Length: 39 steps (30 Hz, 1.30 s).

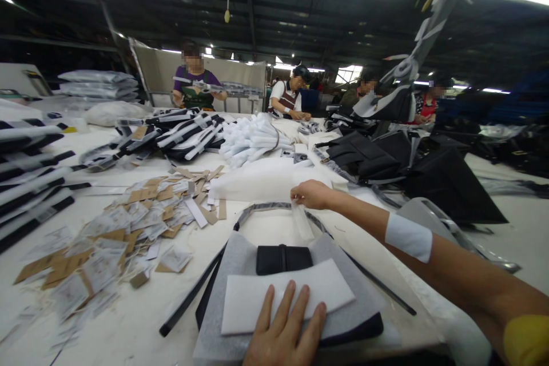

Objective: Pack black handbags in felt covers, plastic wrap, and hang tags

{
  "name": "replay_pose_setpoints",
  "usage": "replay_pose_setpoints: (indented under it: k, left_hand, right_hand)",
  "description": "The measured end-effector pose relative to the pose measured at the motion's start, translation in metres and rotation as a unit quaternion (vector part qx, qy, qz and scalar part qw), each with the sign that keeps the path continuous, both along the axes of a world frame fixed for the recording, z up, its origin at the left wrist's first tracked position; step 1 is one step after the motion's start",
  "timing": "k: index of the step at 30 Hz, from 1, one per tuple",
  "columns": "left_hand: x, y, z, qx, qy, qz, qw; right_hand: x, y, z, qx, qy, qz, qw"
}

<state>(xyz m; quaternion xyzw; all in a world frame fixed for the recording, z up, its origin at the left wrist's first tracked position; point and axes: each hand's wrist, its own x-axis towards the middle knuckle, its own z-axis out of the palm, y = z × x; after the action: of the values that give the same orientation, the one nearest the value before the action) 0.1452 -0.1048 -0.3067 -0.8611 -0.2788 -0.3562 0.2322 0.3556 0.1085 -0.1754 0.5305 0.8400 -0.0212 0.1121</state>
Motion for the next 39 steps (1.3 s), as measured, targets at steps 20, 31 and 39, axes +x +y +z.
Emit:
replay_pose_setpoints:
  k: [20, 31, 39]
  left_hand:
    - [-0.008, -0.010, 0.028, -0.085, 0.115, 0.025, 0.989]
    - [-0.005, -0.018, 0.029, -0.164, 0.108, 0.022, 0.980]
    - [-0.004, -0.018, 0.037, -0.191, 0.092, 0.009, 0.977]
  right_hand:
    - [0.010, -0.146, 0.021, 0.171, 0.008, 0.116, 0.978]
    - [0.011, -0.228, -0.015, 0.251, 0.084, 0.191, 0.945]
    - [0.005, -0.260, -0.026, 0.282, 0.111, 0.173, 0.937]
